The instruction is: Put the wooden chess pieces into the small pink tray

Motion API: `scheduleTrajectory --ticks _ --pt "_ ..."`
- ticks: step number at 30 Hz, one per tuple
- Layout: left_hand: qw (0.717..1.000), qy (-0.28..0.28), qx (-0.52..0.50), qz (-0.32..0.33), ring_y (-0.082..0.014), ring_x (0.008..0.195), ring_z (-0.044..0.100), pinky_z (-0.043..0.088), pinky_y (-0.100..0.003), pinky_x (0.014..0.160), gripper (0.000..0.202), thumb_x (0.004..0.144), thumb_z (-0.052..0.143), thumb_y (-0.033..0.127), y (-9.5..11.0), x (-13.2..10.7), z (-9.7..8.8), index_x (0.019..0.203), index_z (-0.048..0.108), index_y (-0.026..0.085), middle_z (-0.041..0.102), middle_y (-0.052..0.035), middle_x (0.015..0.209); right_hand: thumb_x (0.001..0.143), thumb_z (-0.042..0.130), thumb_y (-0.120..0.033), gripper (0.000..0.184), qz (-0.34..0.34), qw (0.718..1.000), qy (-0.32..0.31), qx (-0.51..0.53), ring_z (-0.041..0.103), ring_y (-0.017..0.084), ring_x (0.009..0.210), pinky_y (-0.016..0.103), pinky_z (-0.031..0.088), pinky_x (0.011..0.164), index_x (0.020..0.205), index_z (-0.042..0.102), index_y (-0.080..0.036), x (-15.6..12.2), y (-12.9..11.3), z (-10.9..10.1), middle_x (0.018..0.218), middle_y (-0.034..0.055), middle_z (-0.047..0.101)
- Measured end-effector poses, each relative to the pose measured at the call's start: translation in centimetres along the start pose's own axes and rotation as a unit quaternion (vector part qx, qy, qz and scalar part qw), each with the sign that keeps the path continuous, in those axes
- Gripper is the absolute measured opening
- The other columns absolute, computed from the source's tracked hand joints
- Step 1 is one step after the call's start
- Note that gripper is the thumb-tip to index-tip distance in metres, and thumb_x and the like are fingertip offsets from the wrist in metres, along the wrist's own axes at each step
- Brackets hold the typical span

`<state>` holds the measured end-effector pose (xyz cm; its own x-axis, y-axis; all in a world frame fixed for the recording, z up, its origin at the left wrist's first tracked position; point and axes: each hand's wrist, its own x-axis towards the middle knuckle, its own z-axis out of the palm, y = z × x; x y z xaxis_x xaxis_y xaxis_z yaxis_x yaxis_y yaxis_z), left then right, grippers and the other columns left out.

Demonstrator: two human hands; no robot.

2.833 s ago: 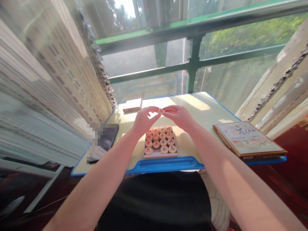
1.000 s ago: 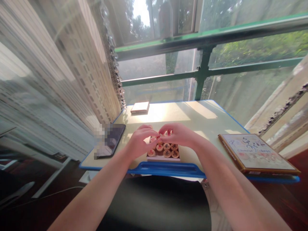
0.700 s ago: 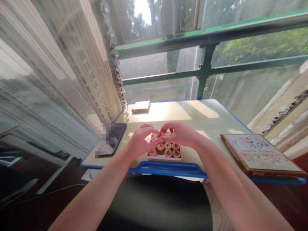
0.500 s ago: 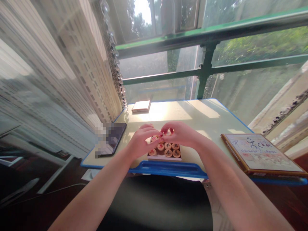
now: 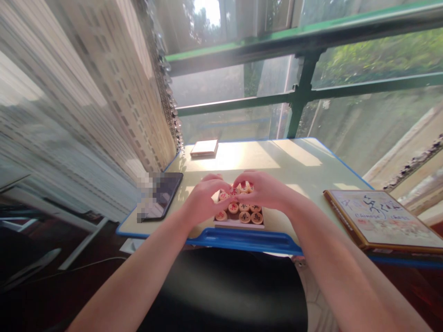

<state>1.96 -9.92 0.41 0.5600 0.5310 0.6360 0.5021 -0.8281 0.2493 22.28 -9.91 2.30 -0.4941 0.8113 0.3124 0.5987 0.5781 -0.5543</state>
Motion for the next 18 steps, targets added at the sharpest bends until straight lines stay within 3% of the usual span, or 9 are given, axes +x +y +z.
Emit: scheduleTrajectory --ticks 18 --pt "0.998 -0.009 -0.028 -0.055 -0.0171 0.084 0.057 0.049 -0.031 0.076 0.007 0.073 0.063 0.023 0.19 0.01 -0.18 0.070 0.058 0.019 0.065 -0.0022 0.076 0.069 0.065 -0.030 0.015 -0.019 0.998 0.016 -0.052 0.054 0.014 0.066 0.025 0.042 0.060 0.080 0.070 -0.021 -0.01 -0.05 0.23 0.071 0.0020 0.062"
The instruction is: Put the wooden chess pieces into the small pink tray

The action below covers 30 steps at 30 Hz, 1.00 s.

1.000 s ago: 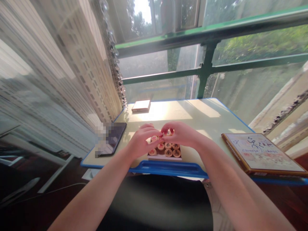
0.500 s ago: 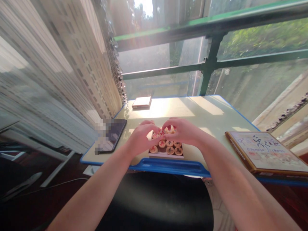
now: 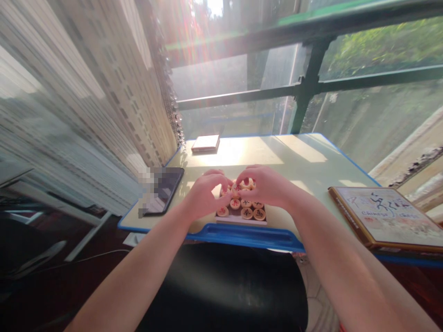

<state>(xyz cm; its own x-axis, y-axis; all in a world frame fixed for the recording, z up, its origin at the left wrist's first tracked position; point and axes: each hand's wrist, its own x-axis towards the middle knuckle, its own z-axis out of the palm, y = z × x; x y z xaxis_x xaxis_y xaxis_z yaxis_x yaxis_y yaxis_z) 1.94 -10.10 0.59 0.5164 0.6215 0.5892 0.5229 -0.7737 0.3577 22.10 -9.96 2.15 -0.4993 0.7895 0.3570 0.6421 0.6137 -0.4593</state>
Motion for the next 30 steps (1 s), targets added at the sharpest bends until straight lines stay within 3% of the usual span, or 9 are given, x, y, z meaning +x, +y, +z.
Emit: scheduleTrajectory --ticks 4,9,30 --pt "0.999 0.026 -0.006 -0.027 -0.0158 0.079 0.056 0.047 -0.030 0.075 0.007 0.074 0.059 0.022 0.0 0.0 -0.2 0.080 0.060 0.018 0.063 -0.0021 0.078 0.070 0.064 -0.032 0.015 0.013 0.999 -0.029 -0.002 0.056 0.015 0.068 0.026 0.043 0.062 0.080 0.069 -0.021 -0.1 -0.1 0.2 0.074 0.0022 0.062" --pt "0.998 0.044 -0.001 -0.036 -0.0165 0.079 0.056 0.046 -0.031 0.077 0.002 0.074 0.056 0.020 -0.2 0.1 -0.3 0.073 0.057 0.018 0.063 -0.0019 0.075 0.069 0.066 -0.032 0.015 -0.017 0.997 -0.072 -0.007 0.058 0.018 0.078 0.027 0.045 0.067 0.079 0.068 -0.022 -0.2 -0.7 0.5 0.080 0.0032 0.062" --pt "0.997 0.027 0.039 -0.060 -0.0158 0.072 0.054 0.044 -0.029 0.070 0.007 0.072 0.055 0.018 -0.7 0.2 0.4 0.065 0.055 0.018 0.059 -0.0009 0.066 0.070 0.062 -0.030 0.014 -0.020 0.994 -0.096 -0.042 0.056 0.020 0.084 0.030 0.044 0.070 0.082 0.068 -0.024 -0.3 -0.9 0.9 0.081 0.0034 0.062"
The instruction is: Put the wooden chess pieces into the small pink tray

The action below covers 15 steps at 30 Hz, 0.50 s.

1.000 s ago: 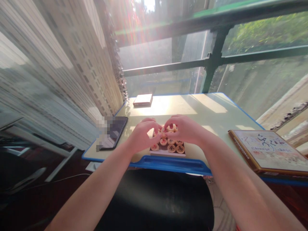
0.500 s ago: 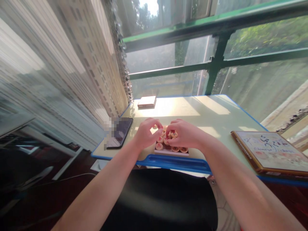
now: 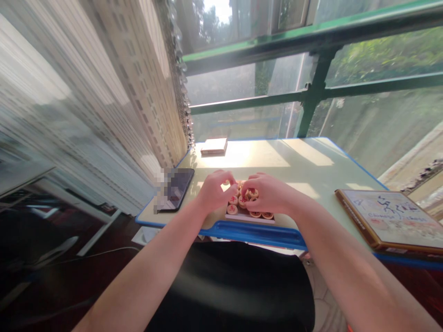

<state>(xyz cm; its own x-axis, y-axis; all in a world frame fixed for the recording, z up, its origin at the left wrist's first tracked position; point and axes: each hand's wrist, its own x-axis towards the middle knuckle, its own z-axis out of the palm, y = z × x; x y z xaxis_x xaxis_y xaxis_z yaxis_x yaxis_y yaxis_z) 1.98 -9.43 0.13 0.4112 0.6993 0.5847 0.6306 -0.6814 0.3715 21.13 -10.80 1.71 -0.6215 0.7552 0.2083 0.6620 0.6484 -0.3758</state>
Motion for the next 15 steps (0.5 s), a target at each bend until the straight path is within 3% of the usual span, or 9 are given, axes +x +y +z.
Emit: scheduleTrajectory --ticks 15 --pt "0.998 0.008 0.035 -0.049 -0.0168 0.072 0.055 0.045 -0.030 0.072 0.014 0.075 0.049 0.020 -0.29 0.21 0.20 0.066 0.059 0.018 0.061 -0.0028 0.068 0.071 0.062 -0.036 0.017 0.015 1.000 0.000 0.019 0.057 0.019 0.079 0.028 0.044 0.066 0.081 0.070 -0.025 -0.03 -0.17 -0.07 0.078 0.0027 0.062"
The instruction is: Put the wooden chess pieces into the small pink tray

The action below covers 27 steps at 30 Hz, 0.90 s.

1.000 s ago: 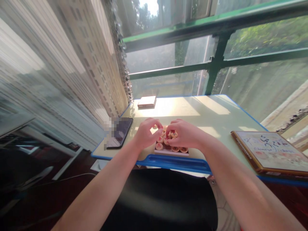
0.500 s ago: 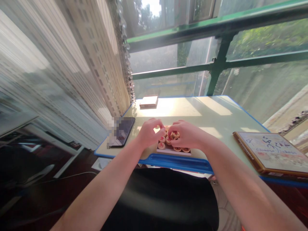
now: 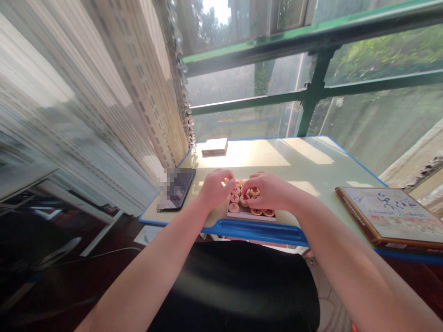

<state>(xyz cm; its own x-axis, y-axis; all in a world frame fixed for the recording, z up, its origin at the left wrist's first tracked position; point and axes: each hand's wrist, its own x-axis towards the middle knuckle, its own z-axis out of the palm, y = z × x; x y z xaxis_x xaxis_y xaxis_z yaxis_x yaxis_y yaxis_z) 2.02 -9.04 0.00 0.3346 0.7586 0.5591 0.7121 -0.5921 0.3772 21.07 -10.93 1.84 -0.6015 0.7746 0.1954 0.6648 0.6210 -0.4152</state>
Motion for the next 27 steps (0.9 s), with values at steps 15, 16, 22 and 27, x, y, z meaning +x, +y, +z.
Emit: scheduleTrajectory --ticks 15,16,22,27 --pt "0.998 -0.012 -0.065 0.010 -0.0167 0.082 0.058 0.047 -0.032 0.082 0.014 0.073 0.051 0.015 -0.64 -0.19 0.17 0.071 0.065 0.017 0.065 -0.0025 0.078 0.070 0.061 -0.033 0.018 0.028 0.998 0.049 0.009 0.056 0.016 0.069 0.026 0.043 0.062 0.082 0.071 -0.023 -0.38 0.91 -0.61 0.073 0.0011 0.060" --pt "0.997 -0.016 -0.076 0.028 -0.0164 0.086 0.058 0.046 -0.032 0.086 0.017 0.073 0.050 0.013 -0.62 -0.23 0.16 0.073 0.066 0.017 0.066 -0.0027 0.083 0.072 0.060 -0.034 0.019 0.024 0.998 0.047 0.018 0.056 0.016 0.069 0.026 0.044 0.062 0.083 0.072 -0.023 -0.38 0.84 -0.55 0.075 0.0015 0.061" --pt "0.993 -0.060 -0.084 0.049 -0.0178 0.103 0.054 0.043 -0.034 0.096 0.025 0.074 0.051 0.011 -0.21 -0.53 0.15 0.075 0.074 0.023 0.065 -0.0019 0.103 0.076 0.056 -0.032 0.021 0.021 0.999 0.038 0.028 0.059 0.017 0.073 0.026 0.045 0.063 0.084 0.074 -0.024 -0.25 0.83 -0.23 0.077 0.0032 0.063" --pt "0.993 -0.070 -0.077 0.048 -0.0183 0.103 0.054 0.044 -0.035 0.097 0.026 0.073 0.052 0.010 -0.10 -0.48 0.22 0.073 0.074 0.024 0.065 -0.0014 0.102 0.076 0.054 -0.029 0.021 0.031 0.999 0.040 0.019 0.059 0.017 0.072 0.026 0.045 0.063 0.082 0.074 -0.024 -0.15 0.88 -0.26 0.076 0.0026 0.063"
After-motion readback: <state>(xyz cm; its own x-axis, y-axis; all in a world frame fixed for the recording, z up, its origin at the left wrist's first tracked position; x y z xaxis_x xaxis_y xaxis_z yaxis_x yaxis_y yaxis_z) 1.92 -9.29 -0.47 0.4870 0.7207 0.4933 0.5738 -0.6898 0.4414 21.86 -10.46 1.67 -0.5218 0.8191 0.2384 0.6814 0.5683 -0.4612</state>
